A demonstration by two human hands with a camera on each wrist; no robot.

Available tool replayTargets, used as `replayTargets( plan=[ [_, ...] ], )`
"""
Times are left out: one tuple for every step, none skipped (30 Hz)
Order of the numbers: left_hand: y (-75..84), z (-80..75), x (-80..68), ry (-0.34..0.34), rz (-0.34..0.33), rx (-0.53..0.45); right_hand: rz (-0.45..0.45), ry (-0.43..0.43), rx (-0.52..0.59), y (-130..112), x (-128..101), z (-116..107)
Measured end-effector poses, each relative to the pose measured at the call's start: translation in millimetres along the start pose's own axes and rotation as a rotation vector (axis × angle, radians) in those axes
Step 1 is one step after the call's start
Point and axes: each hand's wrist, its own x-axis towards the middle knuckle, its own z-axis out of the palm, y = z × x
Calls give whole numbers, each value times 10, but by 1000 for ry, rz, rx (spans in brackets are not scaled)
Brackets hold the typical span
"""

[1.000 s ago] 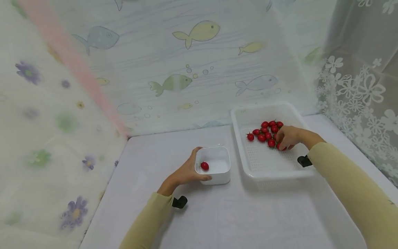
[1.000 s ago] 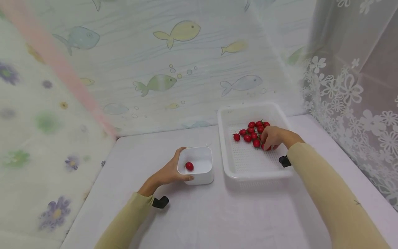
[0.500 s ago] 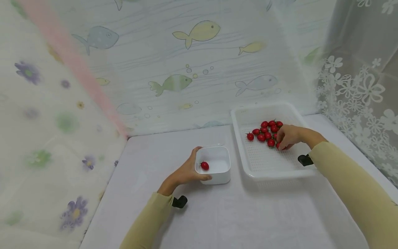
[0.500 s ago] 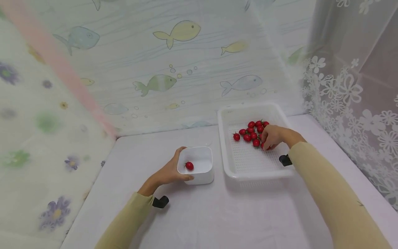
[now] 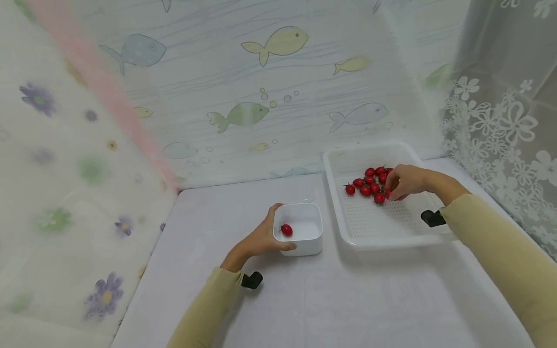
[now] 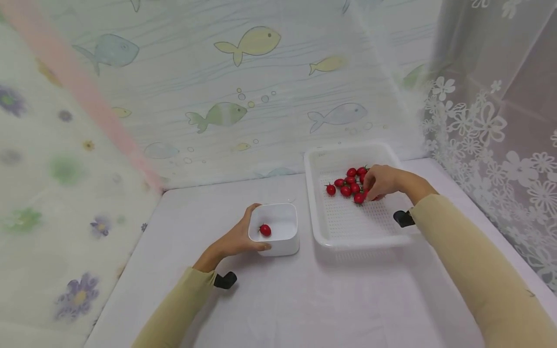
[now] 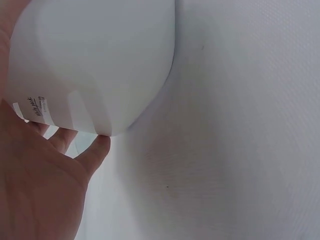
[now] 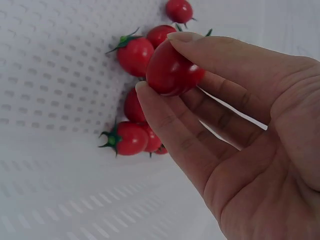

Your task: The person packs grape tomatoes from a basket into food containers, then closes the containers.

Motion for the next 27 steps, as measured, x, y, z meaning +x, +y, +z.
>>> replayTargets(
  plan=[
    [2, 0, 0, -1, 4, -1, -4, 2, -4, -12, -12, -1],
    [6, -1, 1, -2, 8, -1, -7, 4, -8, -25, -25, 0],
    [12, -1, 0, -3, 12, -1, -14, 7, -13, -41, -39, 2],
    [18, -3, 0, -5, 16, 2, -19, 9, -17, -55, -53, 4],
    [23, -6, 0, -7, 17, 3, -26, 11, -21, -65, -67, 4],
    [28, -8, -3, -8, 17, 10, -37, 12, -29, -78, -84, 3],
    [28, -12, -1, -7, 13, 16, -44, 15, -34, -90, -99, 4],
    [31, -15, -3, -5, 8, 25, -52, 19, -38, -106, -114, 3],
    [33, -18, -3, -4, 4, 32, -61, 21, -43, -118, -129, 1],
    [33, -21, -3, -3, -2, 39, -66, 24, -49, -132, -144, 0],
    [32, -23, -4, -3, -7, 44, -71, 28, -53, -146, -158, 0],
    [32, -25, -6, -1, -15, 52, -76, 32, -59, -162, -171, 1],
    [35, -27, -8, -2, -20, 54, -79, 36, -63, -179, -183, 3],
    [38, -28, -11, -2, -25, 60, -85, 40, -68, -196, -198, 5],
    [42, -29, -13, -2, -29, 61, -95, 44, -74, -211, -213, 5],
    [46, -30, -16, -1, -31, 67, -100, 51, -80, -233, -230, 10],
    [48, -29, -18, 0, -33, 73, -108, 56, -84, -252, -246, 15],
    [51, -29, -20, 3, -36, 79, -122, 63, -90, -271, -263, 19],
    [52, -30, -20, 3, -36, 78, -132, 70, -96, -293, -278, 26],
    [50, -31, -18, 3, -38, 81, -148, 78, -104, -309, -289, 31],
    [48, -33, -16, 3, -38, 82, -161, 85, -113, -329, -300, 37],
    [44, -35, -15, 4, -38, 85, -168, 91, -120, -353, -309, 45],
    [43, -37, -12, 5, -36, 85, -182, 96, -128, -373, -317, 49],
    [41, -40, -10, 5, -35, 83, -194, 100, -133, -393, -323, 54],
    [40, -43, -8, 5, -35, 81, -199, 103, -138, -415, -330, 61],
    [41, -46, -7, 7, -36, 82, -207, 105, -139, -436, -337, 66],
    [44, -47, -7, 9, -34, 80, -211, 108, -133, -459, -346, 76]
  ],
)
